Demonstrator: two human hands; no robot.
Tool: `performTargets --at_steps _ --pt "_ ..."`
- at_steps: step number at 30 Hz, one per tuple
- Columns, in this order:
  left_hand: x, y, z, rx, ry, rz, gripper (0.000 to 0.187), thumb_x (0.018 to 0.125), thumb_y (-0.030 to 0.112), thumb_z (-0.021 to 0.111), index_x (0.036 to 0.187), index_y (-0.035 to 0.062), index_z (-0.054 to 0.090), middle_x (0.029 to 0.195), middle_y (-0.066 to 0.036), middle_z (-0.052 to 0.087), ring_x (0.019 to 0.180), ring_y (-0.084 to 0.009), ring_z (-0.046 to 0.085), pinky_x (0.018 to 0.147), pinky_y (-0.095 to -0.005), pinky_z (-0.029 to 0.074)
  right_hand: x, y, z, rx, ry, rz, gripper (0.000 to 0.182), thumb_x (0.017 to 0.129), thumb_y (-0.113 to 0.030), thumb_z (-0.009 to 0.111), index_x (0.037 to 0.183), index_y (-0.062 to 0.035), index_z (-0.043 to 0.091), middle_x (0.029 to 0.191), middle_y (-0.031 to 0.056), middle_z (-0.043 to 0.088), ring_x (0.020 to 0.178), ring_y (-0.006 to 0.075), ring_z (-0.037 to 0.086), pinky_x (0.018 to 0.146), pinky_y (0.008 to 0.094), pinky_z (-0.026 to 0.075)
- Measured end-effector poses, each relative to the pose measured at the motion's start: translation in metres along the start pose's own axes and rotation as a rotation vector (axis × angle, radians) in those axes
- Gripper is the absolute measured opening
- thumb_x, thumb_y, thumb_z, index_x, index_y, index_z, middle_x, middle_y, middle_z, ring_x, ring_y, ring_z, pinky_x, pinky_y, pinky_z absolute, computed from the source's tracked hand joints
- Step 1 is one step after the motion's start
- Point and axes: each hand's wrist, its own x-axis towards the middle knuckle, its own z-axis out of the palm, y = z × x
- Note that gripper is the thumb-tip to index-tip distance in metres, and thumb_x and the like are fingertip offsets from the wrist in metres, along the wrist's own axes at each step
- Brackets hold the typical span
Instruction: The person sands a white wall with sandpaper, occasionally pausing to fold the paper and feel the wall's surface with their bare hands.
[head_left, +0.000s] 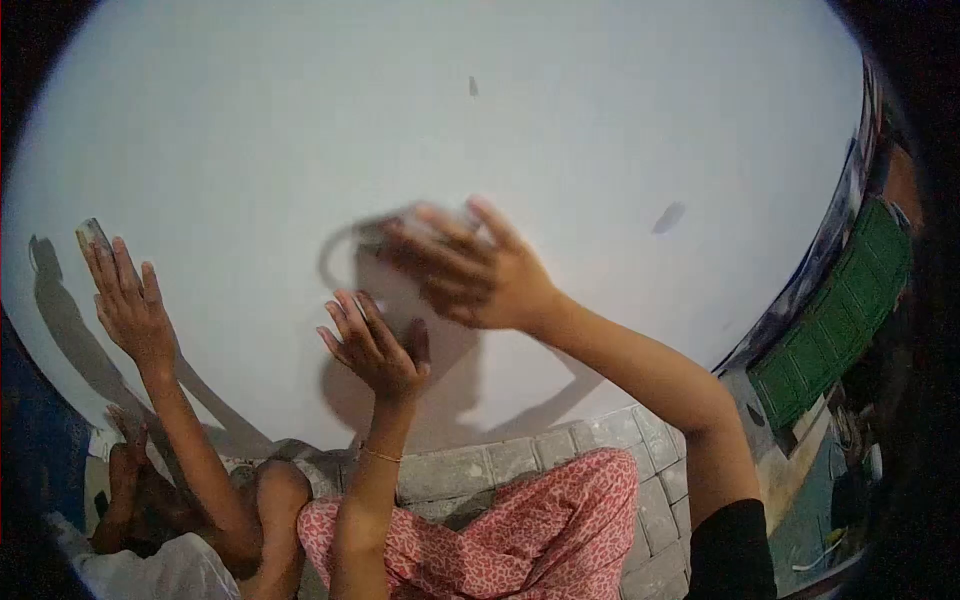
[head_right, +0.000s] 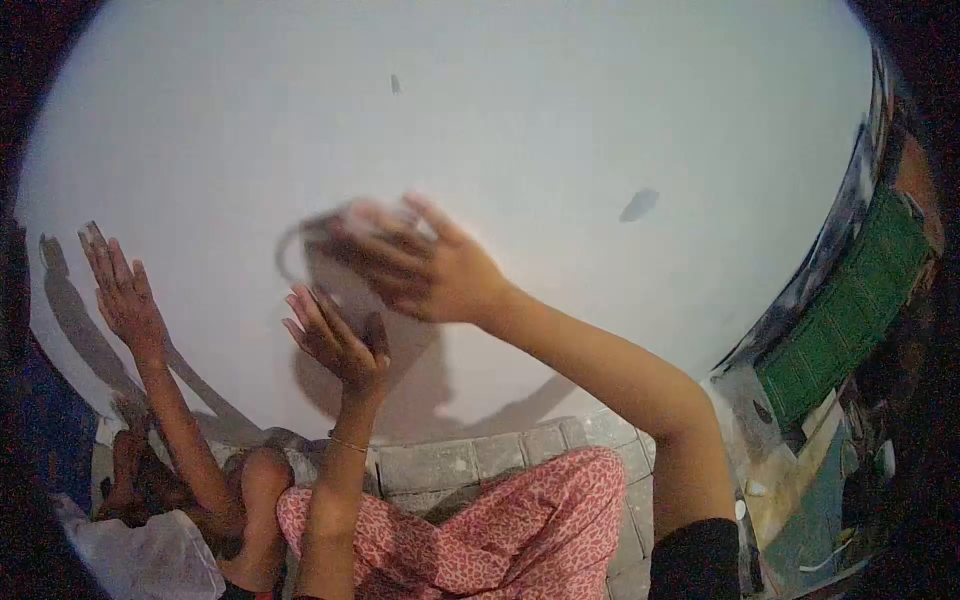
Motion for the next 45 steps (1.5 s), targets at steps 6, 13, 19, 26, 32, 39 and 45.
performTargets --at_steps 6,13,19,26,32,39,45 --pt "-0.003 -0.002 -0.004 0.002 -0.073 0.029 0.071 0.092 0.042 0.041 0.142 -0.0039 0.020 0.146 -0.027 0.020 0.136 -0.0435 0.016 0.105 -0.0618 0.006 -0.031 0.036 -0.018 -0.070 0.018 0.246 0.056 0.081 -0.035 0.056 0.134 -0.0193 0.046 0.145 0.0026 0.036 0.136 0.0206 0.028 0.112 0.0491 0.008" --pt "0.010 0.015 -0.020 0.021 -0.247 0.052 0.086 0.090 0.051 0.045 0.144 -0.0014 0.005 0.148 -0.027 0.002 0.136 -0.0480 0.002 0.102 -0.0668 -0.002 -0.064 0.118 -0.051 -0.221 0.676 1.018 0.053 0.093 -0.023 0.041 0.142 -0.0074 0.029 0.149 0.0123 0.026 0.139 0.0274 0.020 0.110 0.0498 0.008" --pt "0.017 0.017 -0.031 -0.029 -0.393 0.051 0.110 0.078 0.053 0.063 0.143 -0.0009 -0.007 0.147 -0.030 -0.011 0.135 -0.0492 -0.012 0.100 -0.0672 -0.009 -0.040 0.020 -0.002 -0.133 0.227 0.708 0.059 0.085 -0.027 0.050 0.140 -0.0112 0.036 0.146 0.0071 0.033 0.136 0.0259 0.026 0.109 0.0547 0.010" --pt "0.017 0.014 -0.031 -0.055 -0.428 0.030 0.132 0.057 0.054 0.079 0.145 0.0047 -0.006 0.146 -0.033 -0.012 0.134 -0.0503 -0.013 0.099 -0.0682 -0.009 -0.057 0.016 -0.005 -0.145 0.181 0.584 0.059 0.080 -0.036 0.057 0.135 -0.0180 0.045 0.145 0.0056 0.036 0.135 0.0229 0.031 0.110 0.0564 0.005" --pt "0.016 0.014 -0.031 -0.057 -0.415 0.055 0.130 0.057 0.061 0.075 0.146 0.0069 -0.002 0.146 -0.031 -0.011 0.134 -0.0504 -0.014 0.098 -0.0692 -0.010 -0.073 -0.025 0.022 0.061 0.099 0.176 0.040 0.081 -0.031 0.057 0.118 -0.0164 0.059 0.137 0.0063 0.046 0.130 0.0265 0.038 0.112 0.0496 0.008" --pt "0.012 0.012 -0.025 -0.234 -0.282 0.052 0.111 0.066 0.063 0.068 0.148 0.0183 0.008 0.148 -0.028 -0.007 0.134 -0.0500 -0.012 0.096 -0.0708 -0.012 -0.054 -0.043 0.016 0.056 0.177 0.459 0.038 0.080 -0.031 0.061 0.117 -0.0213 0.060 0.137 0.0067 0.046 0.132 0.0248 0.036 0.110 0.0523 0.007" --pt "0.015 0.023 -0.037 -0.039 -0.441 0.147 0.082 0.074 0.060 0.061 0.143 0.0430 0.020 0.150 -0.024 -0.009 0.134 -0.0518 -0.011 0.095 -0.0732 -0.008 -0.046 -0.045 -0.013 0.337 0.098 0.428 0.037 0.077 -0.027 0.064 0.112 -0.0156 0.061 0.136 0.0062 0.048 0.132 0.0233 0.037 0.108 0.0534 0.003"
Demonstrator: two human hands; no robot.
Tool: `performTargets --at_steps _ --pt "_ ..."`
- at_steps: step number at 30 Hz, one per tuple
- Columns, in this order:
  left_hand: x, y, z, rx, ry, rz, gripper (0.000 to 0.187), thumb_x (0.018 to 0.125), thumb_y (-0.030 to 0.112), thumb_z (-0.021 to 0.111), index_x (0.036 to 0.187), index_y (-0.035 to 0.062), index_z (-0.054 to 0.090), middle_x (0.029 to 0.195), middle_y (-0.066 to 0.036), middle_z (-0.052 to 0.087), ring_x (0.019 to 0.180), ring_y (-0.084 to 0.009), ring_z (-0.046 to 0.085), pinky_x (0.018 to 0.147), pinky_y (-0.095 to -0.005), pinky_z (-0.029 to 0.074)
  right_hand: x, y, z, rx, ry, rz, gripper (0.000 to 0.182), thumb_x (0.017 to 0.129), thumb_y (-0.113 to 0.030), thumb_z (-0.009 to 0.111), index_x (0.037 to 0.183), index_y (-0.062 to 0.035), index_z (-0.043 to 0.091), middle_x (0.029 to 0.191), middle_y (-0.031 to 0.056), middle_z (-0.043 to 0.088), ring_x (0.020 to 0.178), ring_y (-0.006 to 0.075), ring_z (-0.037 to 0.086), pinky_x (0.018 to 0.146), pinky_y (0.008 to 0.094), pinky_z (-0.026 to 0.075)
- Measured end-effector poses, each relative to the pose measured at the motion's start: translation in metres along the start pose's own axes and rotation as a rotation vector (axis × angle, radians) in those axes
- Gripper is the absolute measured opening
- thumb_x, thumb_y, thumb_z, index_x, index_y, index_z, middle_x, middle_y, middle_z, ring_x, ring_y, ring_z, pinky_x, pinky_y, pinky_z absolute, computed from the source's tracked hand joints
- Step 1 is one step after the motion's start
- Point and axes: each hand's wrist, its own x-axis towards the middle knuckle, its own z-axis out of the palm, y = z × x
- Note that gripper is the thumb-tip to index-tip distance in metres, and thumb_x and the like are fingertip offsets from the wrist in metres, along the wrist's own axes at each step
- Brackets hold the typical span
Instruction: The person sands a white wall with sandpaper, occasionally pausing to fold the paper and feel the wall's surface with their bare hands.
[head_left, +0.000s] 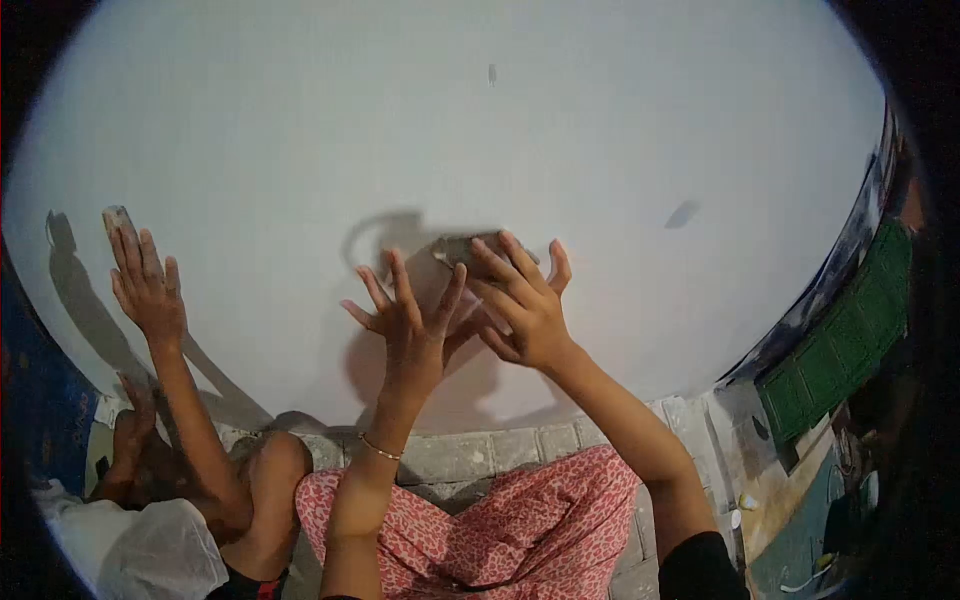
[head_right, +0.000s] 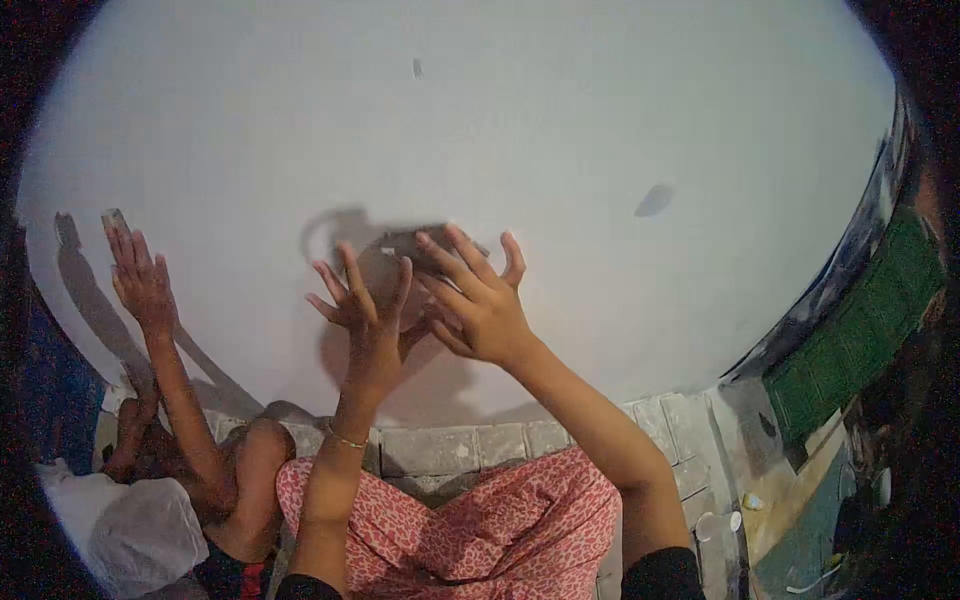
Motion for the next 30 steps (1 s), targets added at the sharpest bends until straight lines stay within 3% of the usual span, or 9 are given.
performTargets --at_steps 4,6,7,9,12,15,30 --pt "0.001 0.006 0.001 -0.008 -0.010 -0.053 0.075 0.078 0.060 0.056 0.143 0.0406 0.024 0.150 -0.023 -0.007 0.134 -0.0526 -0.010 0.094 -0.0739 -0.007 0.009 -0.004 -0.027 0.101 -0.043 0.001 0.031 0.081 -0.022 0.057 0.109 -0.0089 0.061 0.129 0.0071 0.054 0.130 0.0242 0.039 0.106 0.0538 -0.003" --pt "0.002 0.011 -0.003 -0.007 0.003 -0.079 0.079 0.072 0.058 0.063 0.141 0.0451 0.026 0.151 -0.020 -0.004 0.135 -0.0504 -0.006 0.093 -0.0758 -0.004 0.012 -0.013 -0.049 0.368 -0.038 0.150 0.028 0.085 -0.025 0.054 0.107 -0.0096 0.062 0.124 0.0091 0.057 0.128 0.0257 0.042 0.106 0.0515 -0.004" --pt "0.001 0.010 0.000 -0.012 0.000 -0.076 0.079 0.072 0.058 0.063 0.141 0.0451 0.026 0.151 -0.020 -0.004 0.135 -0.0504 -0.006 0.093 -0.0758 -0.004 0.018 -0.026 -0.065 0.506 0.064 0.200 0.026 0.087 -0.026 0.051 0.102 -0.0087 0.062 0.115 0.0104 0.062 0.123 0.0279 0.048 0.108 0.0518 0.002" --pt "-0.002 0.004 0.011 -0.067 0.105 -0.035 0.087 0.065 0.059 0.068 0.140 0.0475 0.025 0.152 -0.020 -0.004 0.135 -0.0504 -0.006 0.093 -0.0762 -0.002 0.027 -0.056 -0.090 1.057 0.206 0.218 0.064 0.092 -0.061 0.025 0.098 -0.0078 0.060 0.113 0.0143 0.061 0.126 0.0300 0.042 0.108 0.0535 0.003" --pt "-0.001 0.002 0.018 -0.047 0.097 -0.076 0.094 0.059 0.060 0.071 0.139 0.0498 0.023 0.151 -0.021 -0.004 0.135 -0.0502 -0.006 0.093 -0.0758 -0.004 0.022 -0.101 -0.122 1.857 0.085 0.118 0.065 0.091 -0.062 0.024 0.099 -0.0077 0.059 0.114 0.0147 0.060 0.127 0.0298 0.041 0.108 0.0532 0.004" --pt "-0.001 0.011 0.008 -0.077 0.051 -0.075 0.095 0.060 0.058 0.072 0.140 0.0506 0.019 0.151 -0.022 -0.005 0.135 -0.0503 -0.007 0.092 -0.0755 -0.006 0.016 -0.142 -0.130 2.232 0.000 0.014 0.066 0.091 -0.062 0.023 0.101 -0.0076 0.058 0.115 0.0151 0.059 0.127 0.0297 0.041 0.108 0.0528 0.005" --pt "-0.001 0.007 0.007 -0.083 0.039 -0.067 0.103 0.058 0.053 0.075 0.141 0.0507 0.014 0.151 -0.021 -0.007 0.135 -0.0492 -0.011 0.092 -0.0764 -0.006 0.021 -0.175 -0.126 2.375 0.010 -0.014 0.070 0.089 -0.065 0.019 0.108 -0.0069 0.054 0.121 0.0172 0.052 0.128 0.0290 0.038 0.108 0.0511 0.008"
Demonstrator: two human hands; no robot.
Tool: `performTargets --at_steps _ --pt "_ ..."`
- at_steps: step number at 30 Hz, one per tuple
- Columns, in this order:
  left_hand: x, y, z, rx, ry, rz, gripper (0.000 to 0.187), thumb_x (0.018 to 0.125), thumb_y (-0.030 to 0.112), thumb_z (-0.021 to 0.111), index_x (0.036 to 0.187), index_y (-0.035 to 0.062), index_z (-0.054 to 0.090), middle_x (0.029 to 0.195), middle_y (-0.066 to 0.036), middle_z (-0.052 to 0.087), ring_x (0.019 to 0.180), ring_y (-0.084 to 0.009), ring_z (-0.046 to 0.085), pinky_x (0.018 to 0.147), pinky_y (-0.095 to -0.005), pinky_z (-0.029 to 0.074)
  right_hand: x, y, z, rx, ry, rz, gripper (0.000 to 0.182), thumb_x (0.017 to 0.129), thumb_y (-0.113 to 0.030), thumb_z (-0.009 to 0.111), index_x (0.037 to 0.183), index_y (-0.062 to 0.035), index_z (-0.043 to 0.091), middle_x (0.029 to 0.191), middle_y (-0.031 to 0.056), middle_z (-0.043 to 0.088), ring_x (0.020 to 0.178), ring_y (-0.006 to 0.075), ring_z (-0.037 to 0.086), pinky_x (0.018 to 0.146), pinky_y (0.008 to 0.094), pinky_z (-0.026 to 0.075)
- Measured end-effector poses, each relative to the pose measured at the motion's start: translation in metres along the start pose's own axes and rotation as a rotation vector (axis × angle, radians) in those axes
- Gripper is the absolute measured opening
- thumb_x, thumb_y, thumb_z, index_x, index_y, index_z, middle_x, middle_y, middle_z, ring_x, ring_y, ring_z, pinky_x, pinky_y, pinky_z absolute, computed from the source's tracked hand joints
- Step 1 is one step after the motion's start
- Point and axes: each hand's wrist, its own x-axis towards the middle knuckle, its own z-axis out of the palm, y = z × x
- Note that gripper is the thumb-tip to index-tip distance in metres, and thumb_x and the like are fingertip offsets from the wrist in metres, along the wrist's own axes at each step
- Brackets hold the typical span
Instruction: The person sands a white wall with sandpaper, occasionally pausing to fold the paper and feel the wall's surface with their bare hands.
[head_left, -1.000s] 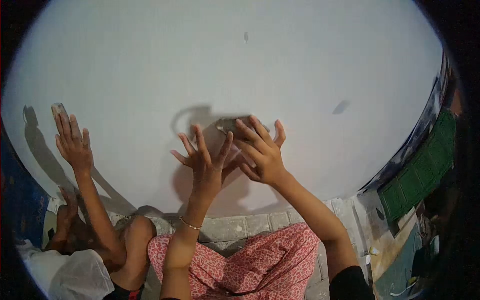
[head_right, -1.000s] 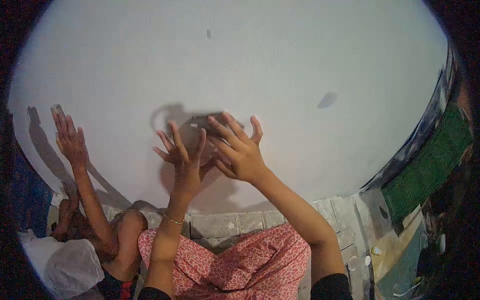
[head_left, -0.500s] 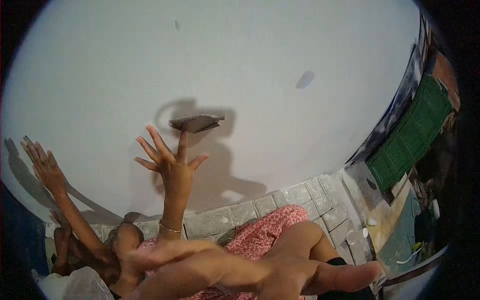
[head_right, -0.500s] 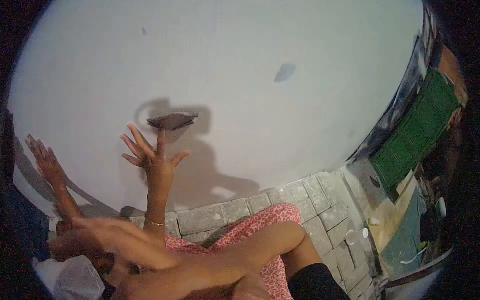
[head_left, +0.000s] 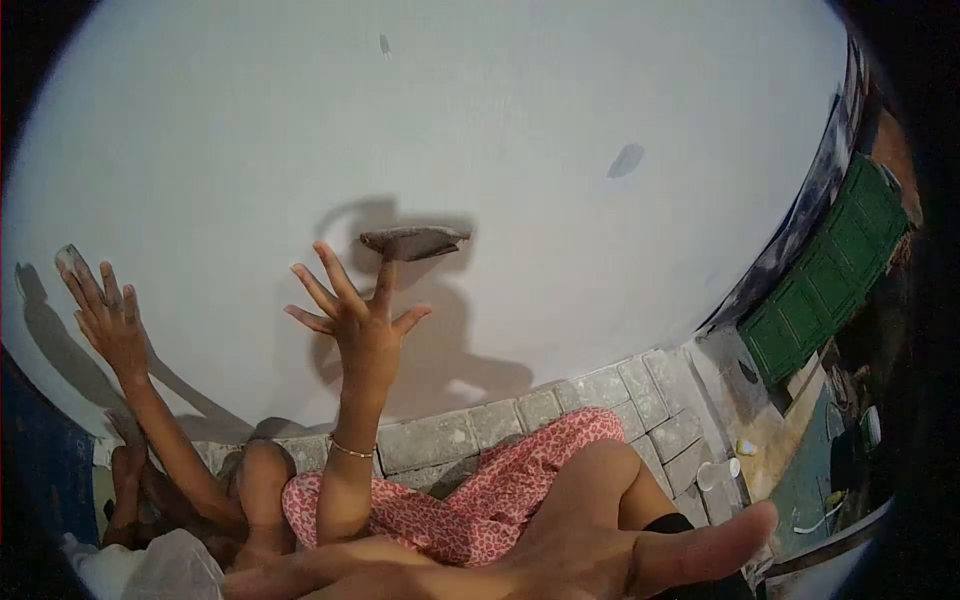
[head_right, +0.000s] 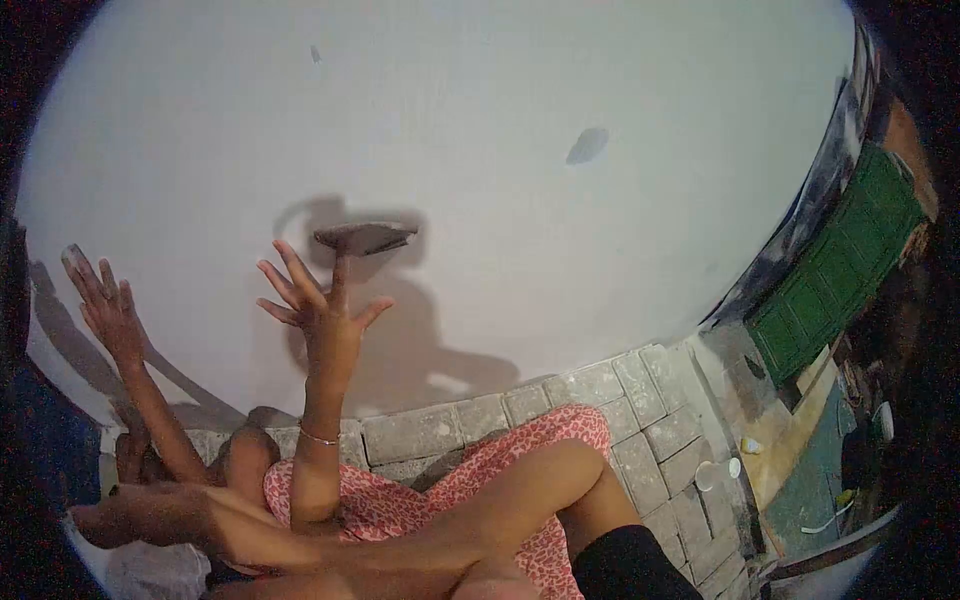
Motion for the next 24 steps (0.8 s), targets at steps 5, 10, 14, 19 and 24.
performTargets --at_steps 5,10,14,19,24 --pt "-0.001 -0.002 0.002 -0.007 0.013 0.012 0.102 0.059 0.053 0.075 0.141 0.0504 0.015 0.151 -0.020 -0.008 0.135 -0.0485 -0.011 0.092 -0.0763 -0.007 0.003 0.001 -0.001 0.012 0.008 0.003 0.072 0.088 -0.066 0.018 0.110 -0.0066 0.052 0.123 0.0178 0.050 0.129 0.0288 0.037 0.108 0.0505 0.009" --pt "0.001 0.000 -0.001 -0.011 -0.009 0.013 0.103 0.058 0.050 0.077 0.141 0.0496 0.015 0.151 -0.020 -0.009 0.135 -0.0480 -0.013 0.092 -0.0760 -0.008 0.006 0.001 -0.001 0.018 0.006 0.010 0.074 0.087 -0.067 0.017 0.112 -0.0064 0.051 0.125 0.0185 0.048 0.129 0.0286 0.036 0.108 0.0499 0.010" --pt "-0.001 -0.004 0.004 -0.037 0.020 0.025 0.103 0.057 0.049 0.077 0.141 0.0487 0.018 0.151 -0.020 -0.009 0.135 -0.0479 -0.015 0.092 -0.0756 -0.008 0.009 0.001 -0.002 0.021 0.002 0.014 0.076 0.087 -0.068 0.016 0.114 -0.0062 0.050 0.126 0.0191 0.046 0.130 0.0284 0.035 0.108 0.0495 0.011" --pt "0.000 -0.003 0.003 -0.042 0.029 0.029 0.104 0.057 0.049 0.077 0.141 0.0495 0.017 0.151 -0.020 -0.008 0.135 -0.0485 -0.014 0.092 -0.0754 -0.010 0.012 0.002 0.000 0.017 -0.002 0.027 0.078 0.086 -0.069 0.014 0.116 -0.0060 0.048 0.128 0.0198 0.044 0.130 0.0282 0.034 0.108 0.0489 0.012" --pt "0.001 -0.002 0.003 -0.031 0.018 0.013 0.105 0.055 0.051 0.077 0.140 0.0506 0.016 0.151 -0.021 -0.008 0.135 -0.0491 -0.012 0.091 -0.0762 -0.010 0.014 0.004 0.000 0.012 -0.004 0.041 0.080 0.086 -0.070 0.013 0.119 -0.0057 0.047 0.130 0.0204 0.042 0.131 0.0280 0.033 0.108 0.0483 0.013"
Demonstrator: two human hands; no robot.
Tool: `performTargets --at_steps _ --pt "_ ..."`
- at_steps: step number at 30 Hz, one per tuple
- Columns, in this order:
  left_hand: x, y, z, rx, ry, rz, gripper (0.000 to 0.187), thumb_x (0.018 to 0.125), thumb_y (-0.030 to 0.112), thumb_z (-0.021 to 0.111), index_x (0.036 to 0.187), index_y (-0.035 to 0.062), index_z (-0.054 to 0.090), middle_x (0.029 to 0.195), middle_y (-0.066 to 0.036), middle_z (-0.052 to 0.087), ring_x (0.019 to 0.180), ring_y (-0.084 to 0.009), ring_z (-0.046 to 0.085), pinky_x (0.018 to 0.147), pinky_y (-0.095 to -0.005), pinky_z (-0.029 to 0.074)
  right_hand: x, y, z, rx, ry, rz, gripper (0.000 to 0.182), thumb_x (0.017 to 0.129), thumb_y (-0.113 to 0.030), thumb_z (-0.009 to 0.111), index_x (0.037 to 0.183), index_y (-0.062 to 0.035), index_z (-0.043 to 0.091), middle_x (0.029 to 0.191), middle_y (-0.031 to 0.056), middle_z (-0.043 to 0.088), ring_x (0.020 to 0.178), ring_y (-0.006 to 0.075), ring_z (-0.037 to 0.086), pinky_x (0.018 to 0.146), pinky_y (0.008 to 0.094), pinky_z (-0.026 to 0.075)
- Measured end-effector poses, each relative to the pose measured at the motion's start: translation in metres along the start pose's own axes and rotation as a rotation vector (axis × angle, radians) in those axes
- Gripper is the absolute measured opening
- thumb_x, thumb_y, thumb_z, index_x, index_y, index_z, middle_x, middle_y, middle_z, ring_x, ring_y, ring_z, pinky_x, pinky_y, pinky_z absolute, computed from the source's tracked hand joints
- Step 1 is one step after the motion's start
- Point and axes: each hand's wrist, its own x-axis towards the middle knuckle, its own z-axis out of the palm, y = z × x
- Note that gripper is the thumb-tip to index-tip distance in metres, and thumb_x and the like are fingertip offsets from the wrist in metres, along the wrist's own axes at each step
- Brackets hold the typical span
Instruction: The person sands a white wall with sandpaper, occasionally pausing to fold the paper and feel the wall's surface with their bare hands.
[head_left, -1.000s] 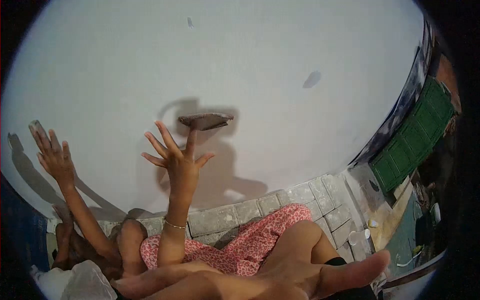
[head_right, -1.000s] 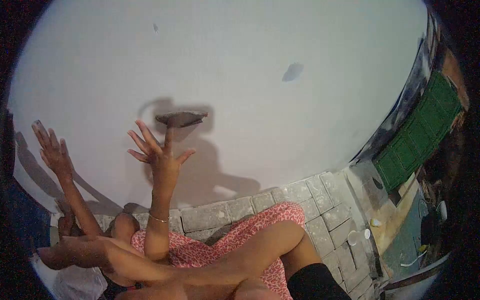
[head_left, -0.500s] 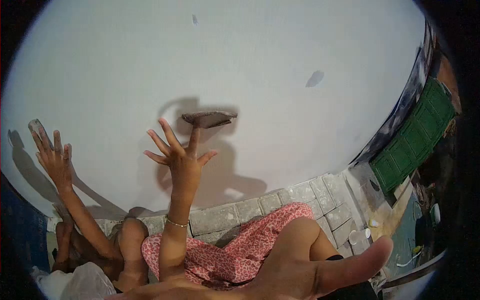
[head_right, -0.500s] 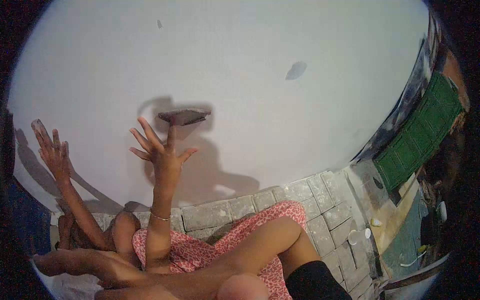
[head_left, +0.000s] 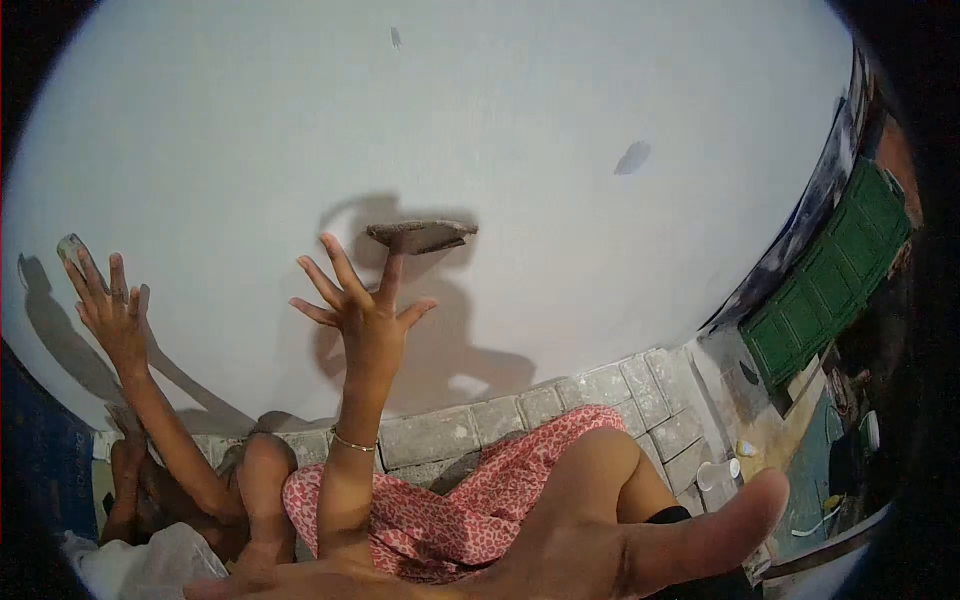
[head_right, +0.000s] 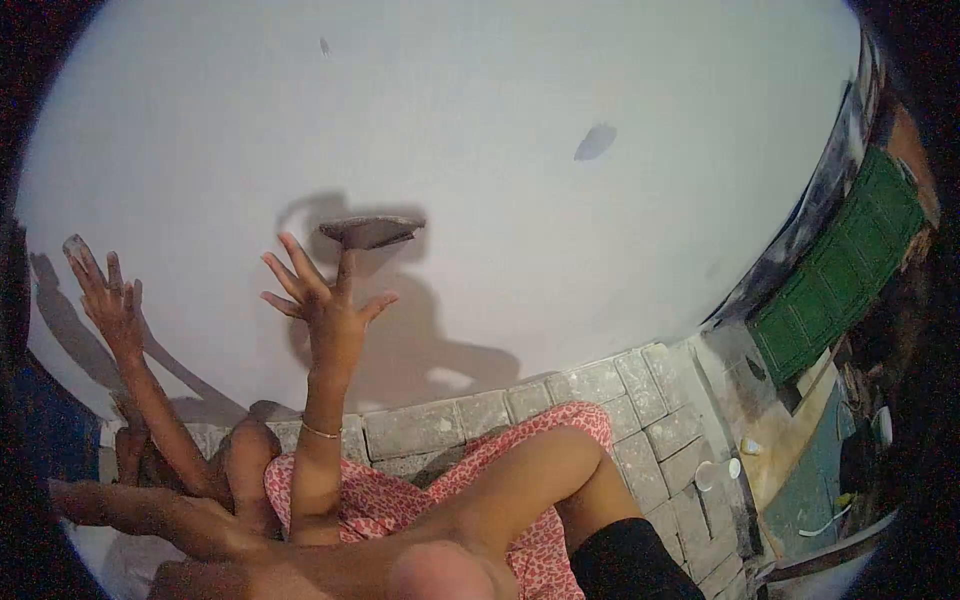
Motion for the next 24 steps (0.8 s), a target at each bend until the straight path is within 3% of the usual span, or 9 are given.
performTargets --at_steps 24 --pt "-0.0018 -0.0012 -0.0020 -0.026 -0.013 -0.009 0.103 0.056 0.051 0.077 0.140 0.0521 0.016 0.151 -0.020 -0.008 0.135 -0.0497 -0.011 0.091 -0.0767 -0.009 0.0038 0.0034 -0.0022 0.018 -0.017 0.015 0.091 0.082 -0.075 0.007 0.130 -0.0046 0.040 0.138 0.0237 0.031 0.133 0.0269 0.028 0.107 0.0456 0.018"
